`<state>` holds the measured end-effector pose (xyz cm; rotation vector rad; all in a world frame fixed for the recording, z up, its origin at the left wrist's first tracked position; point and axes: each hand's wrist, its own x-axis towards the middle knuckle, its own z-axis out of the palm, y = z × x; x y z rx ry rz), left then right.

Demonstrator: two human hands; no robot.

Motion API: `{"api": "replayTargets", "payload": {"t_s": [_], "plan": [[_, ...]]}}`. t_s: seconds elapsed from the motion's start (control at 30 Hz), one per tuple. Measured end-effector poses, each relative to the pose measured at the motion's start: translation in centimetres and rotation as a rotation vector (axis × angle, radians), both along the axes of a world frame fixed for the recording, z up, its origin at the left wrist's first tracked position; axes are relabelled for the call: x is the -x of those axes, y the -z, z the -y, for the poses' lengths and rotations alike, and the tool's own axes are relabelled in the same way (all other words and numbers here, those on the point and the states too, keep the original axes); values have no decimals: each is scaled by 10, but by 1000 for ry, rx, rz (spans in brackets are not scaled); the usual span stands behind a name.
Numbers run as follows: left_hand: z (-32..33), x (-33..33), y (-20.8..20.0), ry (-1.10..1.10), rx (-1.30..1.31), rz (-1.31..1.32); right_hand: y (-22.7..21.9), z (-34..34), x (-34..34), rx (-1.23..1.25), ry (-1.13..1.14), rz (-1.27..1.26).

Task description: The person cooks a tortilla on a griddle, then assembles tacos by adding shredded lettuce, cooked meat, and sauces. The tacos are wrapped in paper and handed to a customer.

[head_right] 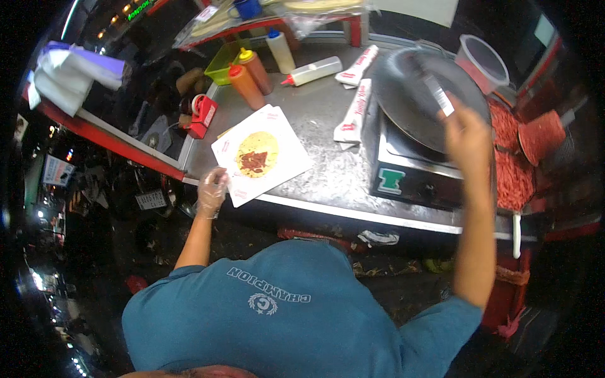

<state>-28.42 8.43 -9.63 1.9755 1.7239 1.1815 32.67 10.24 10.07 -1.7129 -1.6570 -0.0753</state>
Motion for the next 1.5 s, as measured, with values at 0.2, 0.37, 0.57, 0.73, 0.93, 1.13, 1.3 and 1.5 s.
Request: {"api": "replayTargets", "payload": {"t_s": [0.2, 0.37, 0.57, 0.73, 0.93, 1.13, 1.3, 1.5], "plan": [[-31, -16, -10, 352, -121, -307, 115, 47, 248, 288, -353, -173], [-23, -8, 1, 178, 52, -213, 149, 81, 310, 261, -205, -381], [-18, 17, 19, 282, 42, -173, 97, 91, 170, -221, 267, -599], [-31, 18, -84, 1145, 659, -62, 65, 104, -176, -72, 637, -144], [-129, -32, -36, 404, 260, 1179, 81, 56, -224, 320, 568, 112], [-250, -73, -71, -174, 10, 431, 12, 2, 14, -438, 269, -175], [-202, -88, -92, 526, -121, 626, 101, -5, 260, -34, -388, -1349], [-52, -23, -141, 1095, -156, 48, 70, -9, 326, 17, -368, -1660]]}}
